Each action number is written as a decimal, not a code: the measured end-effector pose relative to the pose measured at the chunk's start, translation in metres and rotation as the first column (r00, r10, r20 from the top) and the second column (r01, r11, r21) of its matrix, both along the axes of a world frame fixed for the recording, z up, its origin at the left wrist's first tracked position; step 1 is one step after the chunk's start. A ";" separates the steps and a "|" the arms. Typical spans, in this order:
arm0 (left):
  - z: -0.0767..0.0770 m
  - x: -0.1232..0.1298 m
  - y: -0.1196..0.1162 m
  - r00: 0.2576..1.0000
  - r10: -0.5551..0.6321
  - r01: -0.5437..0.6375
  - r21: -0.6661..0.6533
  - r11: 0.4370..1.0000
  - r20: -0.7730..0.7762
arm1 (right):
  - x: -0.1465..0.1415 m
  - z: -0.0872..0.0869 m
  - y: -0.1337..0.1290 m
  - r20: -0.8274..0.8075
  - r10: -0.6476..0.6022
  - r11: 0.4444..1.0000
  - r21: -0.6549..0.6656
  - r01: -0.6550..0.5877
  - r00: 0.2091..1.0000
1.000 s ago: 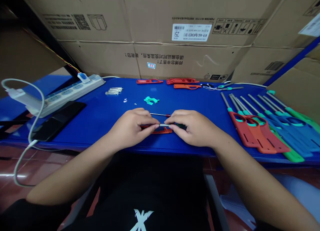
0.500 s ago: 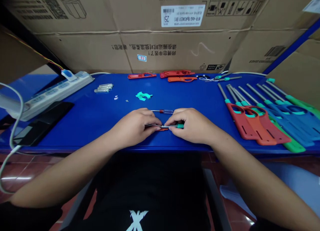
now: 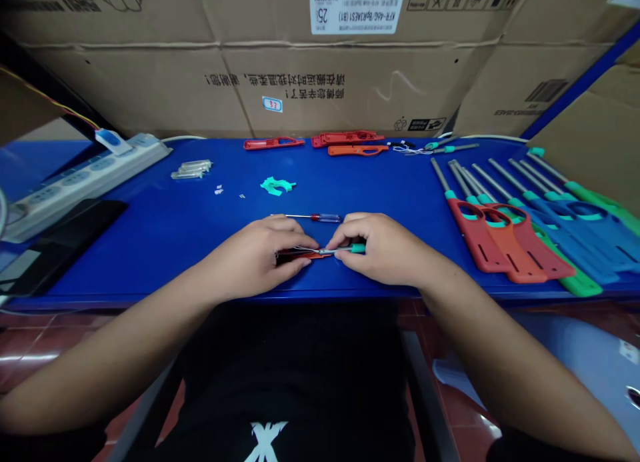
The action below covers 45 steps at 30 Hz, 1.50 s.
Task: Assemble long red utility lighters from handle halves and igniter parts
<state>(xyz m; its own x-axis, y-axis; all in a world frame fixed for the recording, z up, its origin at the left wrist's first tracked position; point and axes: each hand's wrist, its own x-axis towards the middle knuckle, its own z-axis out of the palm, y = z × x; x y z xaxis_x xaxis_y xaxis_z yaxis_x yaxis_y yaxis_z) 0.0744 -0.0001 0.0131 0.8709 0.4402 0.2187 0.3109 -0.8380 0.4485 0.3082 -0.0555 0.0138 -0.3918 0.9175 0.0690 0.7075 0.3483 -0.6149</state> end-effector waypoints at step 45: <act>-0.001 -0.049 -0.008 0.949 0.298 -0.304 0.047 0.951 0.105 | -0.003 -0.007 -0.002 -0.017 -0.053 0.998 -0.031 0.052 0.998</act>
